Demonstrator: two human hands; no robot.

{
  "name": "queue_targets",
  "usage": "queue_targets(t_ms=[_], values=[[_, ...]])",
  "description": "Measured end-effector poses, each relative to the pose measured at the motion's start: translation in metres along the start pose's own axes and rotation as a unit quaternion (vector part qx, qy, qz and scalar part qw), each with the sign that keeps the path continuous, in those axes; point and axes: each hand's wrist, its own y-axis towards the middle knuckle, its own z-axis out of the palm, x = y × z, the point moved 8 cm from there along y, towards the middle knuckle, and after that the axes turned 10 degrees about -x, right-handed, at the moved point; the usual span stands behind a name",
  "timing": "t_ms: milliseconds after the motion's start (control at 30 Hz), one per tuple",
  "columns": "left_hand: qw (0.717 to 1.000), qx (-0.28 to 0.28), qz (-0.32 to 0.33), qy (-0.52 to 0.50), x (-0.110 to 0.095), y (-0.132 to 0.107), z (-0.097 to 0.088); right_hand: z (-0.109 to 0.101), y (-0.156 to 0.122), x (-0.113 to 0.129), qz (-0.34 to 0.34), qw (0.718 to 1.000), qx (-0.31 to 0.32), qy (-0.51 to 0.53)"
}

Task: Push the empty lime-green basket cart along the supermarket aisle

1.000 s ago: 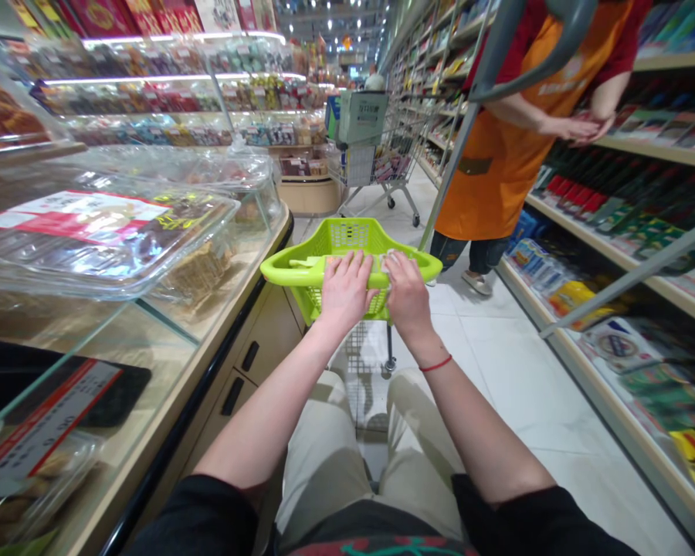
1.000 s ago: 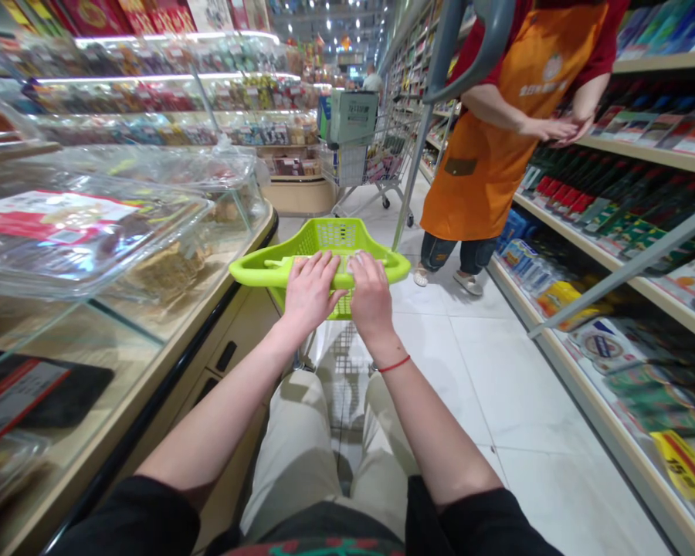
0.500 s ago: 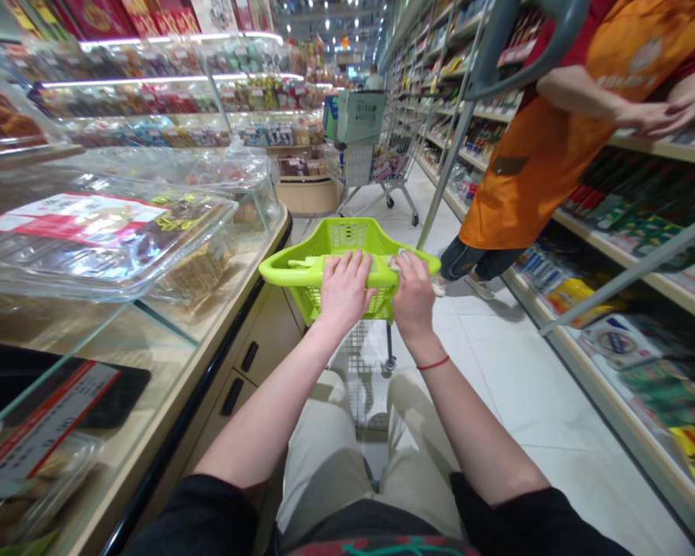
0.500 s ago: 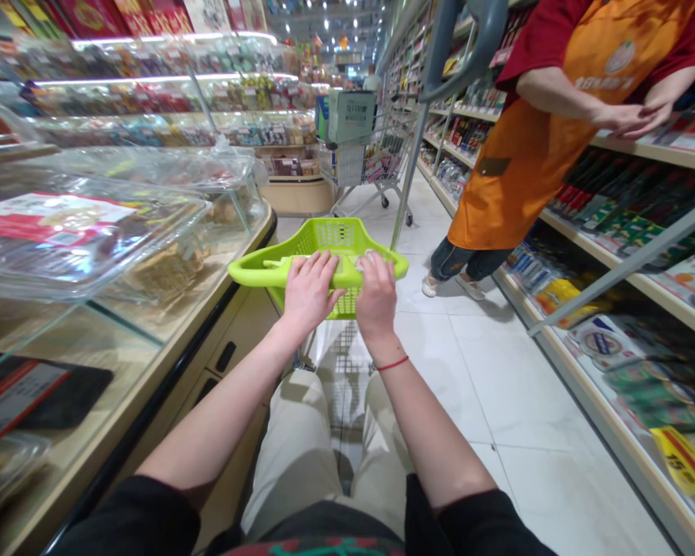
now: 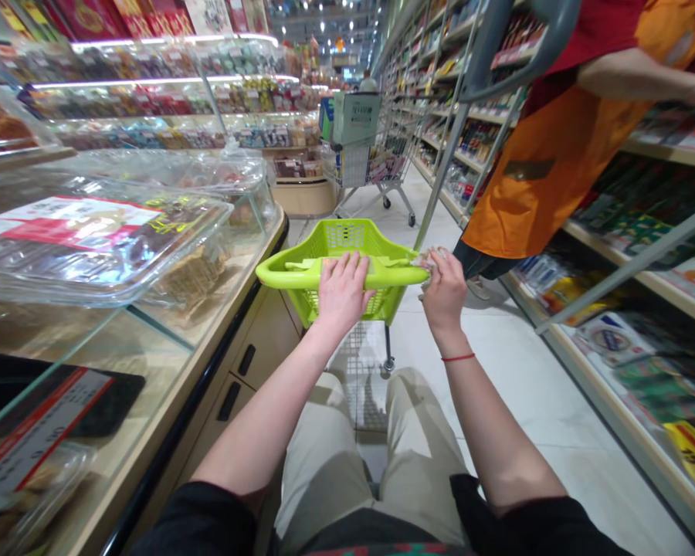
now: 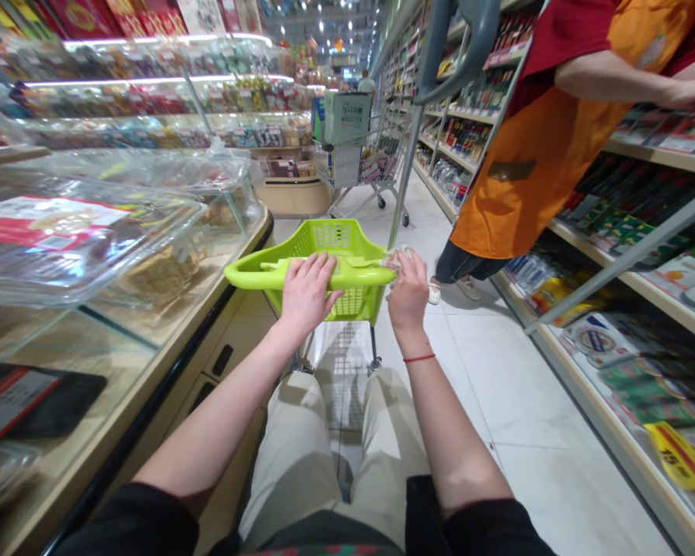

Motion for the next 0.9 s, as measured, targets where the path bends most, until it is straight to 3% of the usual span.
queue_targets(t_ms=[100, 233, 300, 433, 567, 633, 733, 900], values=[[1.000, 0.003, -0.003, -0.002, -0.001, 0.000, 0.000, 0.004, -0.014, 0.019, -0.010, 1.000, -0.016, 0.004], [1.000, 0.000, 0.000, 0.002, -0.001, 0.000, -0.001, 0.022, -0.044, 0.070, -0.097, 0.994, 0.031, 0.033], [1.000, -0.001, 0.002, 0.004, 0.000, 0.000, -0.002, 0.026, -0.052, 0.082, -0.128, 0.990, 0.048, 0.044], [1.000, 0.004, 0.004, 0.001, 0.001, 0.000, -0.001, 0.018, -0.042, 0.062, -0.127, 0.991, 0.040, 0.029], [1.000, 0.003, 0.001, -0.005, 0.000, 0.001, -0.001, 0.000, -0.020, 0.017, -0.061, 0.998, -0.008, -0.008], [1.000, 0.000, 0.000, -0.006, -0.001, 0.002, -0.001, -0.004, -0.017, 0.009, -0.039, 0.999, -0.028, -0.014], [1.000, 0.002, -0.001, -0.006, -0.001, 0.002, -0.002, -0.001, -0.025, 0.023, -0.041, 0.998, -0.041, -0.004], [1.000, 0.002, 0.001, 0.004, -0.001, 0.002, -0.003, 0.023, -0.052, 0.078, -0.104, 0.993, 0.012, 0.049]])
